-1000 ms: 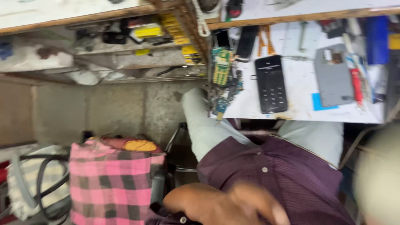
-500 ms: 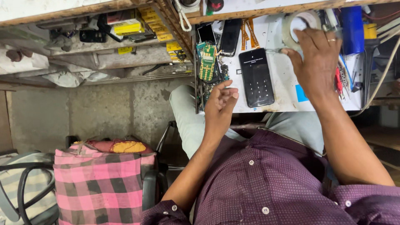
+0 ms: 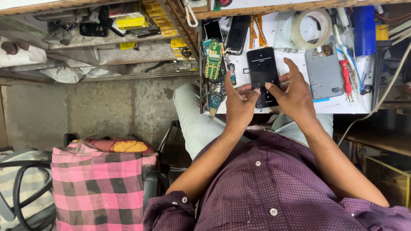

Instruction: The person pries open the back cover of a smartphone using a small prying tool, then applies a strip of tape to the device. They press the phone's buttons and power it on, then open the phone and remove the battery from inside the device.

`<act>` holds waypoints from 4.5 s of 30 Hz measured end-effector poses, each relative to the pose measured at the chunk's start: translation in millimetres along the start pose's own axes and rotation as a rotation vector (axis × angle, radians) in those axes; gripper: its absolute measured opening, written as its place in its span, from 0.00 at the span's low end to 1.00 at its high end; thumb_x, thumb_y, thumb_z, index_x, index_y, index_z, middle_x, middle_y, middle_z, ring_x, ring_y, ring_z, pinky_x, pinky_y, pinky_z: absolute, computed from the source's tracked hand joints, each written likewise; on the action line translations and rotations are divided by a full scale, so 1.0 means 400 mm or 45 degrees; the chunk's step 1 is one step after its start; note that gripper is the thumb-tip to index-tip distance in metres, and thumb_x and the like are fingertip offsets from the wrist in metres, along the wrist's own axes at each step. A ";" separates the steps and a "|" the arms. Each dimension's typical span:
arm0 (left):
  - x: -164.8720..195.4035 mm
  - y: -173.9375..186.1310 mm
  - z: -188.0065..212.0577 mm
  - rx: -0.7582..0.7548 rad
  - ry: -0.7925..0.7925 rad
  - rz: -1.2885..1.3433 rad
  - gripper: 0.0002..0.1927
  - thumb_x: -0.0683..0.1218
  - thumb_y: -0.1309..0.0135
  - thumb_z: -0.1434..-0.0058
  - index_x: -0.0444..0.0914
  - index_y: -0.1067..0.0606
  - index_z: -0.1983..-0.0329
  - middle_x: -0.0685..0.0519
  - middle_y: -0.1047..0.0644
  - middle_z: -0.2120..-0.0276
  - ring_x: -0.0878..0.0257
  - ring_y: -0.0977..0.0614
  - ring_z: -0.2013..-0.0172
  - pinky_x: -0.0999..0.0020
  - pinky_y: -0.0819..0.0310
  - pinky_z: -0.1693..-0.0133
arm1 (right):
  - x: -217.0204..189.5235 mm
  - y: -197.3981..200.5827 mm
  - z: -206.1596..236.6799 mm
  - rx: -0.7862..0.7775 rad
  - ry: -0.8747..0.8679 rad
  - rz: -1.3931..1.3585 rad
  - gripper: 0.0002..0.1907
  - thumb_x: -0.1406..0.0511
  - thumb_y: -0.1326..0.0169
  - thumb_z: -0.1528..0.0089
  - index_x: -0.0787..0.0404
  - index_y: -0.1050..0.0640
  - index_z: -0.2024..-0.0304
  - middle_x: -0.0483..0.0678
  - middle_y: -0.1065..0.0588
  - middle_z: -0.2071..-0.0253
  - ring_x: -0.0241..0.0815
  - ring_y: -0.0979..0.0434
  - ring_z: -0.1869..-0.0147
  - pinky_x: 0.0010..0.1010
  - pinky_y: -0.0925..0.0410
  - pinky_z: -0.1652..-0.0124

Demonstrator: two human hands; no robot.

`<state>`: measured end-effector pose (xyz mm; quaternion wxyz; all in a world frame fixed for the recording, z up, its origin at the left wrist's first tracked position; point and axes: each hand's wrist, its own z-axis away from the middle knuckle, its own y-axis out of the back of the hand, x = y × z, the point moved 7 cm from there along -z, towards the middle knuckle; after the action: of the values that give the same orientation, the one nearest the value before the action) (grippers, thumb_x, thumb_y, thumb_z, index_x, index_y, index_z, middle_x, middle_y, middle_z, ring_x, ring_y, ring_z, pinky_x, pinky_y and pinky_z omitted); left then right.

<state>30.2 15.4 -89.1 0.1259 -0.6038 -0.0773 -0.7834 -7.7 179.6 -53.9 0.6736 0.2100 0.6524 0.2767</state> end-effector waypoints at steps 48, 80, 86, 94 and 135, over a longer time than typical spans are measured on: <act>0.168 0.018 0.034 0.178 -0.666 -0.492 0.08 0.47 0.41 0.33 0.37 0.17 0.60 0.46 0.30 0.30 0.43 0.36 0.26 0.48 0.54 0.27 | -0.036 0.082 0.055 0.326 0.578 -0.046 0.11 0.77 0.33 0.39 0.66 0.16 0.55 0.52 0.22 0.56 0.47 0.21 0.51 0.34 0.28 0.50; -0.026 -0.008 0.041 -0.238 0.221 0.623 0.16 0.48 0.48 0.28 0.36 0.22 0.42 0.58 0.25 0.78 0.73 0.29 0.80 0.78 0.41 0.76 | -0.035 0.061 0.072 0.368 0.632 -0.022 0.18 0.72 0.30 0.41 0.65 0.19 0.49 0.51 0.20 0.55 0.47 0.23 0.53 0.35 0.29 0.54; -0.017 -0.018 0.043 -0.279 0.217 0.626 0.17 0.48 0.49 0.27 0.36 0.23 0.41 0.59 0.26 0.77 0.74 0.29 0.79 0.79 0.41 0.76 | -0.036 0.063 0.071 0.357 0.650 -0.006 0.18 0.72 0.30 0.41 0.64 0.19 0.49 0.50 0.20 0.54 0.47 0.23 0.53 0.36 0.30 0.53; -0.015 -0.021 0.045 -0.275 0.210 0.558 0.17 0.48 0.49 0.28 0.36 0.23 0.40 0.59 0.25 0.77 0.74 0.29 0.78 0.79 0.39 0.75 | -0.035 0.059 0.074 0.352 0.676 0.022 0.15 0.72 0.31 0.39 0.62 0.19 0.51 0.50 0.20 0.54 0.48 0.23 0.52 0.36 0.30 0.54; -0.003 -0.035 0.051 -0.263 0.074 0.421 0.21 0.49 0.47 0.28 0.35 0.25 0.36 0.56 0.22 0.73 0.74 0.28 0.76 0.80 0.36 0.73 | -0.043 0.066 0.080 0.382 0.872 0.011 0.18 0.77 0.35 0.38 0.60 0.23 0.48 0.50 0.24 0.53 0.50 0.24 0.51 0.39 0.30 0.53</act>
<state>45.5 34.6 -84.6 0.1925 -0.5949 0.1076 -0.7729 21.5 190.9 -21.7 0.3770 0.2045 0.8722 0.2352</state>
